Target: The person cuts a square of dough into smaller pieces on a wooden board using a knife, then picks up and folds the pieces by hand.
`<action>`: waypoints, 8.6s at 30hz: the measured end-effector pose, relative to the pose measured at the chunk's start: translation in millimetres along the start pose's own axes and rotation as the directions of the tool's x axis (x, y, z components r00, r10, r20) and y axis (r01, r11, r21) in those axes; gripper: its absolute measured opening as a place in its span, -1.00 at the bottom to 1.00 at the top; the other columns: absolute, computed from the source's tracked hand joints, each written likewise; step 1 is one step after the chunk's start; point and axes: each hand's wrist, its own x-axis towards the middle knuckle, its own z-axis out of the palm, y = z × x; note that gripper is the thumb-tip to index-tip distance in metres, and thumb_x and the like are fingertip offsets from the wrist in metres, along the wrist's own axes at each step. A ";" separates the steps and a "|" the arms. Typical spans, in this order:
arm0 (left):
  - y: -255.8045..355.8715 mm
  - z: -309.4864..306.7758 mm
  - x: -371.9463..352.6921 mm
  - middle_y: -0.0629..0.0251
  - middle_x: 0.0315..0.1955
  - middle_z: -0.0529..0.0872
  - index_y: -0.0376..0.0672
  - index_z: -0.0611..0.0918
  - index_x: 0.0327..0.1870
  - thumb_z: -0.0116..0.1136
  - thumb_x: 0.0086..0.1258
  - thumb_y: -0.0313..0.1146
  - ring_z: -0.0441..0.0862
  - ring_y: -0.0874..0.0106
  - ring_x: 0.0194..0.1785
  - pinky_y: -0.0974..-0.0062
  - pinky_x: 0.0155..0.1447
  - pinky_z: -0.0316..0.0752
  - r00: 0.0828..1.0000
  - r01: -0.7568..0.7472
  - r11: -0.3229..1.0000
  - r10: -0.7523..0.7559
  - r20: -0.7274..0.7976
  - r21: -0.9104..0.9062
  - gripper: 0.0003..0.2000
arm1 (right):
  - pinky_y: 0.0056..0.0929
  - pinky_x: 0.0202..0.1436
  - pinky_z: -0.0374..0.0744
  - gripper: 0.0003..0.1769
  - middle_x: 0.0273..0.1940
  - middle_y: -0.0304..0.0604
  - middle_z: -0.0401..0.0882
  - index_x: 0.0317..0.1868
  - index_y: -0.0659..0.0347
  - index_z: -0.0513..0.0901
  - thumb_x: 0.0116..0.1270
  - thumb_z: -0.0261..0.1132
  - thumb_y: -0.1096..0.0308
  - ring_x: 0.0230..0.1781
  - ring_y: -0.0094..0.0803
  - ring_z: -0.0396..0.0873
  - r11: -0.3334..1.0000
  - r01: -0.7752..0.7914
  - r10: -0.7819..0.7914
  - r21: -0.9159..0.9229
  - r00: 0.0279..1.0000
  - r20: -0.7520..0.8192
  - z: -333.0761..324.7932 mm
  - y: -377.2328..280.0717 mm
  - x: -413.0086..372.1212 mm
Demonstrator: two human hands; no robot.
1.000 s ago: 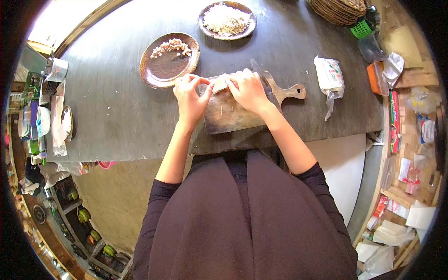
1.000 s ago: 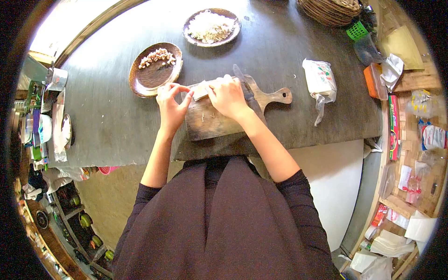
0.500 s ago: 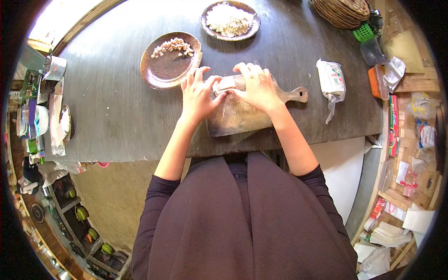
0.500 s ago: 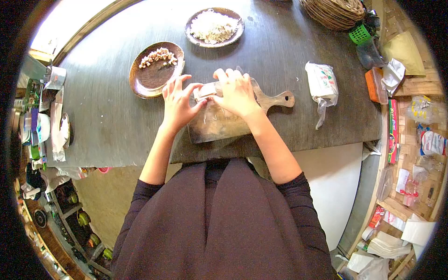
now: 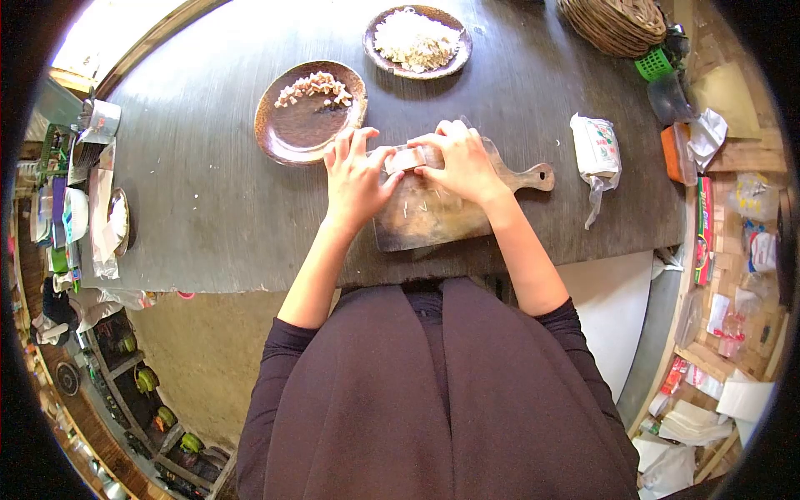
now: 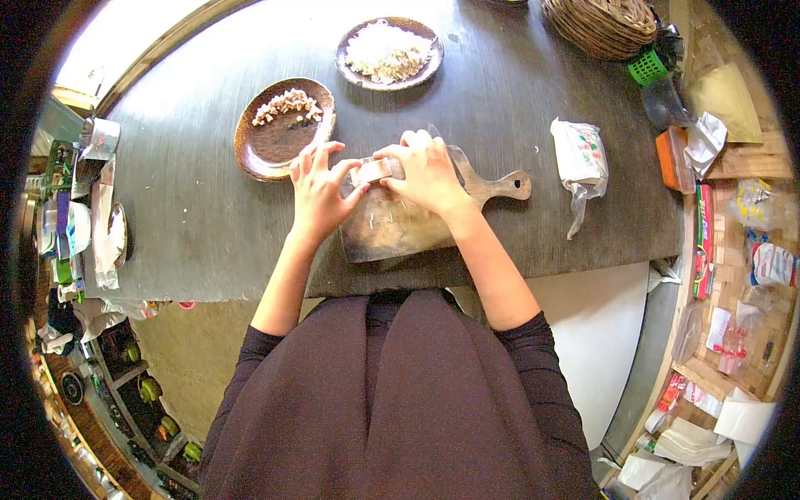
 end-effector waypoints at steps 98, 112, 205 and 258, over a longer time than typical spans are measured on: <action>8.0 2.0 -22.2 0.47 -0.21 0.71 0.08 0.76 -0.20 0.46 0.17 -0.25 0.53 0.27 0.09 0.18 0.24 0.26 0.988 -0.151 0.944 0.152 -0.021 -0.292 -0.82 | -0.10 0.14 0.51 -0.64 0.01 -0.03 0.65 0.10 0.18 0.65 0.31 0.35 0.30 0.06 -0.05 0.60 0.994 -0.048 0.045 -0.095 0.998 -0.031 9.7 -36.8 -66.0; 9.1 8.2 -18.4 0.40 -0.34 0.65 0.03 0.75 -0.18 0.45 0.20 -0.30 0.53 0.29 -0.06 0.21 0.12 0.28 0.989 -0.118 0.941 0.139 0.044 -0.317 -0.82 | 0.00 0.16 0.52 -0.70 -0.03 0.13 0.61 0.06 0.25 0.61 0.31 0.26 0.44 0.02 0.12 0.59 0.985 -0.161 0.167 0.070 0.981 -0.094 25.3 -31.7 -59.6; 31.1 6.3 -25.3 0.13 -0.21 0.83 -0.25 0.76 -0.12 0.38 0.29 -0.53 0.83 0.29 -0.15 0.42 -0.01 0.67 0.984 0.119 0.707 -0.179 -0.014 -0.698 -0.84 | -0.18 -0.20 0.59 -0.83 -0.34 0.03 0.60 -0.20 0.32 0.59 0.17 0.29 0.57 -0.30 -0.08 0.64 0.948 -0.154 0.239 0.279 0.922 -0.305 25.9 -52.4 -53.3; 21.9 15.9 -21.2 0.58 0.08 0.76 0.14 0.79 -0.11 0.41 0.30 -0.15 0.51 0.27 0.22 0.18 0.32 0.23 0.968 -0.252 0.958 0.249 -0.044 -0.137 -0.82 | -0.05 0.18 0.56 -0.46 0.25 0.17 0.56 0.47 0.23 0.39 0.50 0.11 0.45 0.16 0.16 0.59 0.899 -0.383 0.425 0.211 0.878 -0.218 -17.7 -70.6 -121.6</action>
